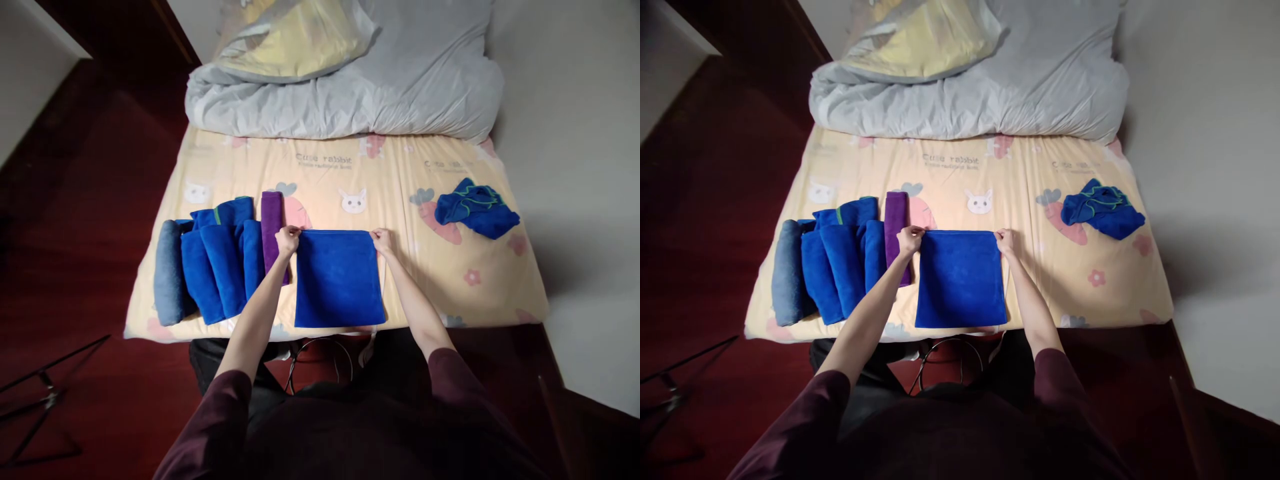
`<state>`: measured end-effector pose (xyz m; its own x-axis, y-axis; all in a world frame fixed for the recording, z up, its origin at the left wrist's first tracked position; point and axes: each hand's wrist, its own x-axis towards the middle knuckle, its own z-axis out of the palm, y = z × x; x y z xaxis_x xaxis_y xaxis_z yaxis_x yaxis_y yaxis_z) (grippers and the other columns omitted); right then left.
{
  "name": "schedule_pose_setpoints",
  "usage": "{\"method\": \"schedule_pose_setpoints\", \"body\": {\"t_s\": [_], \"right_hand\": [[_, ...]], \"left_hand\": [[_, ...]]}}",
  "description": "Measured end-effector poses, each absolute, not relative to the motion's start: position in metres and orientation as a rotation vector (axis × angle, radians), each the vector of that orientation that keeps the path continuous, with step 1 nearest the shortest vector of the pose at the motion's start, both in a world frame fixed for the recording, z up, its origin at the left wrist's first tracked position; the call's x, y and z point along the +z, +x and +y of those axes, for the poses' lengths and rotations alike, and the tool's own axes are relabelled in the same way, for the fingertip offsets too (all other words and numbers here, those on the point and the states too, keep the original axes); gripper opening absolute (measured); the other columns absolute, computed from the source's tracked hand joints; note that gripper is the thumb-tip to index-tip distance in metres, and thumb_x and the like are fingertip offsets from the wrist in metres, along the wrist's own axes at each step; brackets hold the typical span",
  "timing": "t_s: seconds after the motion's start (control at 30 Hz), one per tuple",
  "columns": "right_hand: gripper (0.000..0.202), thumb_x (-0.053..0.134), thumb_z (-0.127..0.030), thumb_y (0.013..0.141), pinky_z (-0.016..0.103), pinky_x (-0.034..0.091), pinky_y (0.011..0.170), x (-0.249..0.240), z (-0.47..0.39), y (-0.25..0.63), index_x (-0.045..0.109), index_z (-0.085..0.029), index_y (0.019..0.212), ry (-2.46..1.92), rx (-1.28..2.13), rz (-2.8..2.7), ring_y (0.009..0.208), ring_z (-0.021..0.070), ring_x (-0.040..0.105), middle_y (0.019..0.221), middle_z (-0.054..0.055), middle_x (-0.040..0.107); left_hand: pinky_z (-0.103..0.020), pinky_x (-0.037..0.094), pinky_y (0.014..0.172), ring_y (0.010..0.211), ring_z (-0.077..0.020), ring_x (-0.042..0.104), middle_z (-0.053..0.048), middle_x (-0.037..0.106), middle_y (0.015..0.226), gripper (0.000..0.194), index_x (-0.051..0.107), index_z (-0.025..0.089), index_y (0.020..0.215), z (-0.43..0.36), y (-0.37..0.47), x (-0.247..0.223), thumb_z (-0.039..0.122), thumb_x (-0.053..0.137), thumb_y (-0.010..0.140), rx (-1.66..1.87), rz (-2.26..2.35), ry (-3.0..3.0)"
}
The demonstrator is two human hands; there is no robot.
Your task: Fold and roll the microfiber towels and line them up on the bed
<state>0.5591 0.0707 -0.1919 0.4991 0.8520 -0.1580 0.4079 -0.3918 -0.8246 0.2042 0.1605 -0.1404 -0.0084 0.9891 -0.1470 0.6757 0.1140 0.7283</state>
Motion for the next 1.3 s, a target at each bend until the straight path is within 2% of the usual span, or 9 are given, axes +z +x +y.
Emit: {"method": "schedule_pose_setpoints", "body": {"t_s": [0.23, 0.43, 0.63, 0.7, 0.8, 0.93, 1.03, 1.17, 1.3], "right_hand": [[0.018, 0.064, -0.025, 0.094, 0.031, 0.057, 0.086, -0.183, 0.080, 0.554, 0.078, -0.015, 0.090, -2.140, 0.580, -1.164, 0.090, 0.0235, 0.075, 0.093, 0.011, 0.081], [0.017, 0.077, -0.024, 0.089, 0.033, 0.055, 0.095, -0.174, 0.085, 0.548, 0.078, -0.016, 0.103, -2.257, 0.632, -1.291, 0.096, 0.0222, 0.071, 0.102, 0.010, 0.078], [0.009, 0.075, -0.025, 0.089, 0.032, 0.053, 0.087, -0.164, 0.103, 0.562, 0.075, -0.019, 0.083, -2.331, 0.681, -1.375, 0.091, 0.0237, 0.068, 0.081, 0.006, 0.073], [0.013, 0.066, -0.025, 0.095, 0.038, 0.053, 0.096, -0.155, 0.104, 0.556, 0.076, -0.017, 0.094, -2.313, 0.508, -1.391, 0.103, 0.0272, 0.067, 0.095, 0.012, 0.075], [0.033, 0.051, -0.025, 0.105, 0.052, 0.044, 0.115, -0.143, 0.088, 0.524, 0.071, -0.011, 0.126, -2.240, 0.215, -1.518, 0.133, 0.0336, 0.057, 0.135, 0.023, 0.068], [0.053, 0.045, -0.037, 0.110, 0.056, 0.025, 0.131, -0.143, 0.043, 0.477, 0.051, -0.017, 0.159, -1.952, 0.273, -2.018, 0.160, 0.0315, 0.032, 0.171, 0.014, 0.040], [0.062, 0.043, -0.046, 0.111, 0.055, 0.013, 0.137, -0.159, 0.030, 0.483, 0.041, -0.020, 0.167, -1.897, 0.406, -2.111, 0.166, 0.0279, 0.020, 0.177, 0.008, 0.029], [0.067, 0.036, -0.046, 0.112, 0.058, 0.004, 0.137, -0.182, 0.058, 0.521, 0.030, -0.013, 0.171, -2.045, 0.402, -1.884, 0.168, 0.0281, 0.013, 0.179, 0.011, 0.023], [0.071, 0.037, -0.045, 0.112, 0.068, -0.003, 0.134, -0.172, 0.068, 0.509, 0.023, -0.010, 0.172, -2.076, 0.313, -1.869, 0.169, 0.0324, 0.004, 0.179, 0.014, 0.019]], "left_hand": [[-0.030, 0.056, 0.093, 0.098, -0.0231, 0.077, -0.013, 0.082, 0.105, 0.019, 0.080, 0.014, 0.104, 0.175, 0.211, -0.143, 0.021, 0.067, 0.094, 0.586, 1.780, 1.687], [-0.034, 0.057, 0.100, 0.103, -0.0257, 0.076, -0.011, 0.082, 0.105, 0.022, 0.081, 0.015, 0.106, 0.189, 0.206, -0.146, 0.019, 0.077, 0.085, 0.284, 1.550, 1.948], [-0.043, 0.055, 0.106, 0.117, -0.0328, 0.071, -0.017, 0.076, 0.119, 0.027, 0.078, 0.014, 0.115, 0.204, 0.209, -0.135, 0.023, 0.069, 0.092, 0.042, 1.539, 2.126], [-0.052, 0.052, 0.111, 0.130, -0.0373, 0.063, -0.022, 0.070, 0.132, 0.032, 0.074, 0.014, 0.124, 0.197, 0.224, -0.128, 0.026, 0.059, 0.099, 0.166, 1.683, 2.147], [-0.063, 0.036, 0.124, 0.151, -0.0397, 0.045, -0.025, 0.057, 0.153, 0.044, 0.065, 0.012, 0.140, 0.164, 0.252, -0.124, 0.026, 0.043, 0.104, 0.433, 1.734, 2.220], [-0.060, 0.011, 0.136, 0.165, -0.0341, 0.020, -0.016, 0.036, 0.173, 0.058, 0.049, 0.015, 0.159, 0.106, 0.269, -0.143, 0.039, 0.042, 0.106, 0.467, 1.307, 2.381], [-0.058, 0.005, 0.137, 0.168, -0.0326, 0.010, -0.012, 0.026, 0.178, 0.067, 0.042, 0.016, 0.164, 0.097, 0.258, -0.163, 0.048, 0.044, 0.106, 0.425, 1.298, 2.327], [-0.055, 0.002, 0.137, 0.168, -0.0305, 0.005, -0.010, 0.020, 0.180, 0.070, 0.038, 0.015, 0.167, 0.138, 0.248, -0.173, 0.049, 0.045, 0.105, 0.468, 1.408, 2.178], [-0.054, -0.003, 0.137, 0.169, -0.0300, 0.001, -0.012, 0.019, 0.180, 0.074, 0.035, 0.011, 0.168, 0.146, 0.262, -0.158, 0.048, 0.046, 0.105, 0.476, 1.418, 2.148]]}}
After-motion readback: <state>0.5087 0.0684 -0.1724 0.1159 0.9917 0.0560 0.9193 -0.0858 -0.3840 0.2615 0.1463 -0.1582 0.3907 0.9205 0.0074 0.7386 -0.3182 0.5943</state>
